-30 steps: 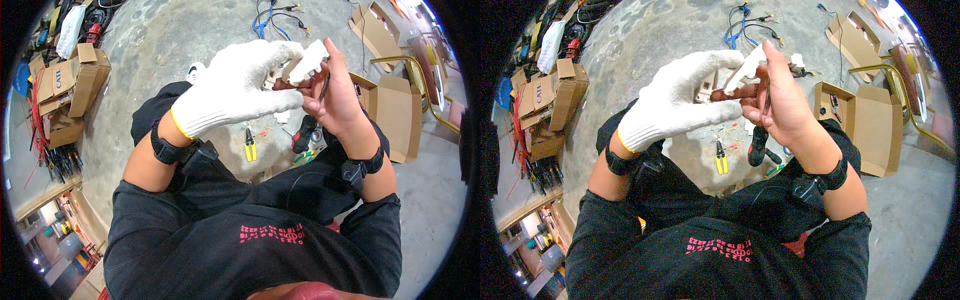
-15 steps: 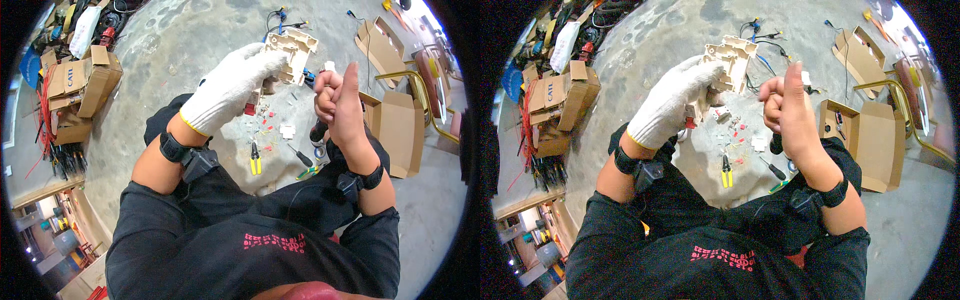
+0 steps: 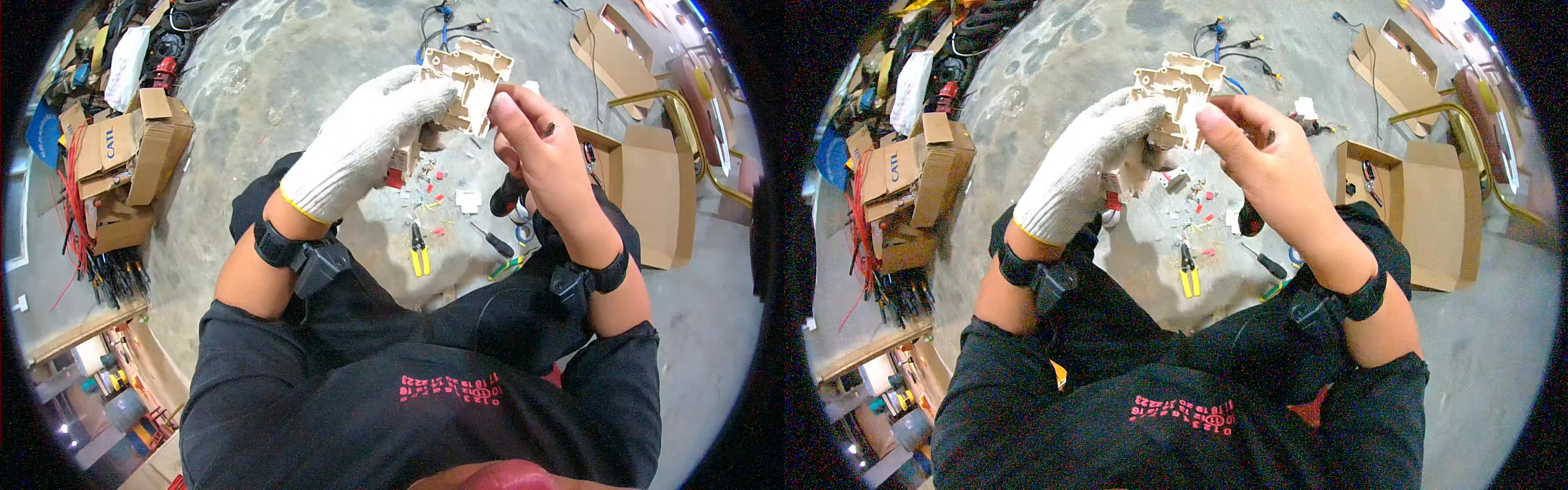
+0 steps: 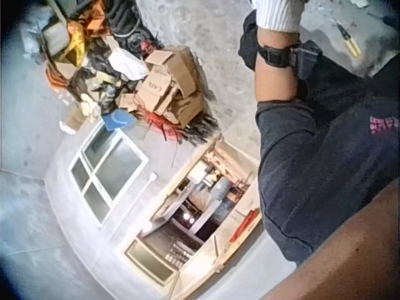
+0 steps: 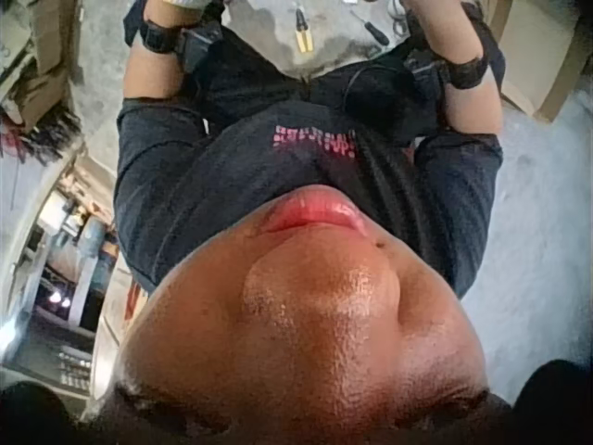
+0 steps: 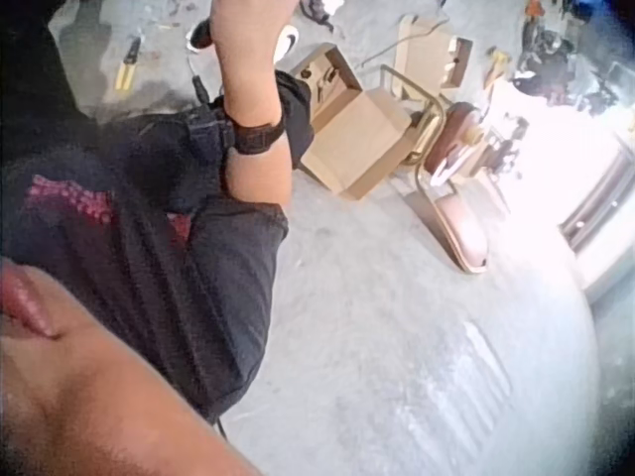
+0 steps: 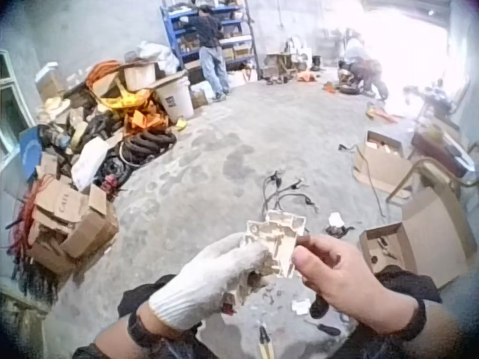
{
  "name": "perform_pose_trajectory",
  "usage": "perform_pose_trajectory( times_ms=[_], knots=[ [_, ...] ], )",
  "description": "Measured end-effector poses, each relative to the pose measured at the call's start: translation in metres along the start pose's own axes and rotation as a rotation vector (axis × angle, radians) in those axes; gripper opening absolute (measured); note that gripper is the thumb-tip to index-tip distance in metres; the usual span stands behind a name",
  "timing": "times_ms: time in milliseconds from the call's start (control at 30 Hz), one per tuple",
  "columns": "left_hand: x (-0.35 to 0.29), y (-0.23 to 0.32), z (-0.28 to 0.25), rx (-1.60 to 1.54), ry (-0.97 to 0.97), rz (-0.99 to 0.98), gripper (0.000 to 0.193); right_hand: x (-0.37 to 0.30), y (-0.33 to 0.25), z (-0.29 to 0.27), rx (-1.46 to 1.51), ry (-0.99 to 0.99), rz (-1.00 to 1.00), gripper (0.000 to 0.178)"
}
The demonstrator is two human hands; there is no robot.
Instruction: Repairing or inspecting an electrical circuit breaker component using a screwdriver.
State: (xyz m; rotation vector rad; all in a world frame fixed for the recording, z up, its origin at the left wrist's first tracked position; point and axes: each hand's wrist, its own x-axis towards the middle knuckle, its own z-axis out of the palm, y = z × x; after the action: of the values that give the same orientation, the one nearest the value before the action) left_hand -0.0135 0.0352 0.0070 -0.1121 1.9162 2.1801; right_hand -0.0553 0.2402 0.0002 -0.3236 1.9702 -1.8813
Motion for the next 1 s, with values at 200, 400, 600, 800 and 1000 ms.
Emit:
perform_pose_trajectory(
  times_ms=[200, 400, 600, 800, 1000],
  knots=[
    [-0.001, -0.005, 0.001, 0.06, 0.0, -0.013, 0.031, -0.003, 0.002, -0.001, -0.174, -0.06, -0.038, 0.031],
    [0.001, -0.008, 0.004, 0.117, -0.023, 0.006, 0.035, -0.002, 0.001, -0.005, -0.179, -0.07, -0.029, 0.028],
    [-0.003, 0.004, 0.008, 0.21, -0.031, -0.038, 0.038, -0.005, -0.003, -0.006, -0.238, -0.059, -0.041, 0.031],
    [-0.002, 0.001, 0.002, 0.272, 0.003, -0.003, 0.04, 0.003, 0.003, -0.007, -0.062, 0.008, -0.008, 0.036],
    [-0.005, 0.004, 0.004, 0.299, -0.001, -0.104, 0.039, 0.005, -0.003, -0.017, -0.23, 0.046, -0.07, 0.039]
  ],
)
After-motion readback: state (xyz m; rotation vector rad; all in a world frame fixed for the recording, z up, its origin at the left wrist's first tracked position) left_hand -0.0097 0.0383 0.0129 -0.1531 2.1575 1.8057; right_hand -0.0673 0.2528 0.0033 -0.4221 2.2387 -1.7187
